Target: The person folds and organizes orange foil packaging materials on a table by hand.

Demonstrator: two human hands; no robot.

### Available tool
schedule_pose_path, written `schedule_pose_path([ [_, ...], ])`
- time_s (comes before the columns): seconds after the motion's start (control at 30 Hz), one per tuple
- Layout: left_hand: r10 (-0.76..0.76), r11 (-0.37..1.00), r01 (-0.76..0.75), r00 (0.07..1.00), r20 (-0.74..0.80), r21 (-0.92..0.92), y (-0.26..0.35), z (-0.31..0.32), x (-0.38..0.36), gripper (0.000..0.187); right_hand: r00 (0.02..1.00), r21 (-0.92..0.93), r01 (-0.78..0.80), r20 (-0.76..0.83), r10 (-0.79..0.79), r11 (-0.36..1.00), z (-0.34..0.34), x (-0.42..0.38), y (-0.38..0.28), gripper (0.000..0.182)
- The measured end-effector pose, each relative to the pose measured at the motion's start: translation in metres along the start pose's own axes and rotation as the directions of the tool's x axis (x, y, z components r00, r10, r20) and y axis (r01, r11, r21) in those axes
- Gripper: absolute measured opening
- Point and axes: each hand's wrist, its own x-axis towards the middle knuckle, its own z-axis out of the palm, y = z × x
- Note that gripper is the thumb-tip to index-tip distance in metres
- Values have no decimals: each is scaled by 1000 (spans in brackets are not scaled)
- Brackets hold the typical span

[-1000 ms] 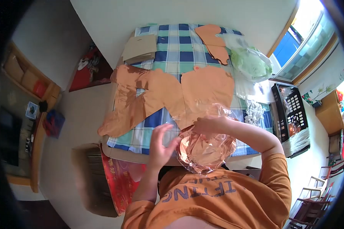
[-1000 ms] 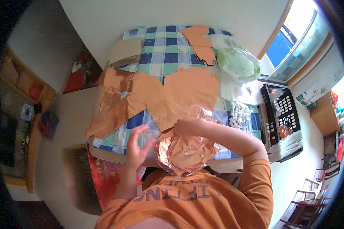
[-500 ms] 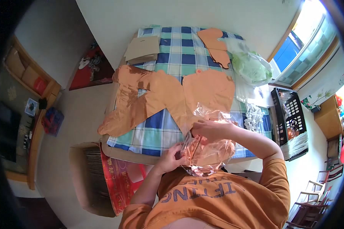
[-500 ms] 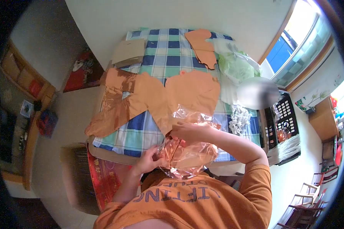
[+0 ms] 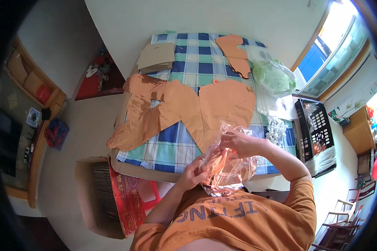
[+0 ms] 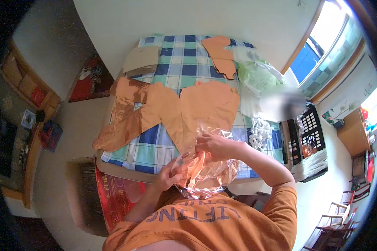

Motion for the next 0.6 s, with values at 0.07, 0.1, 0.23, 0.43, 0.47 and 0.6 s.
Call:
schedule_pose_path([
  [0.07, 59, 989, -62, 998, 23, 134, -4, -4, 2, 56, 1000, -2, 1, 22, -1, 1000, 6, -3, 3, 39],
  [0.1, 74, 981, -79, 997, 36, 175, -2, -3, 2, 63, 1000, 7, -6, 31, 5, 1000, 8, -4, 2, 39],
  [0.23, 59, 987, -70, 995, 78, 148, 4, 4, -1, 65, 995, -79, 42, 94, -34, 996, 24, -5, 13, 38],
  [0.43, -112, 986, 99, 989, 94, 138, 18, 8, -11, 9, 976, -27, 64, 209, -57, 998, 22, -5, 7, 32],
  [0.47, -81, 985, 62, 991, 111, 162, 19, 7, -11, 9, 964, 6, 50, 260, -50, 999, 20, -7, 6, 31],
  [0.6, 14, 998, -20, 993, 115, 54, 29, 15, -7, 8, 857, 48, -239, 480, 187, 970, 5, -14, -4, 51],
])
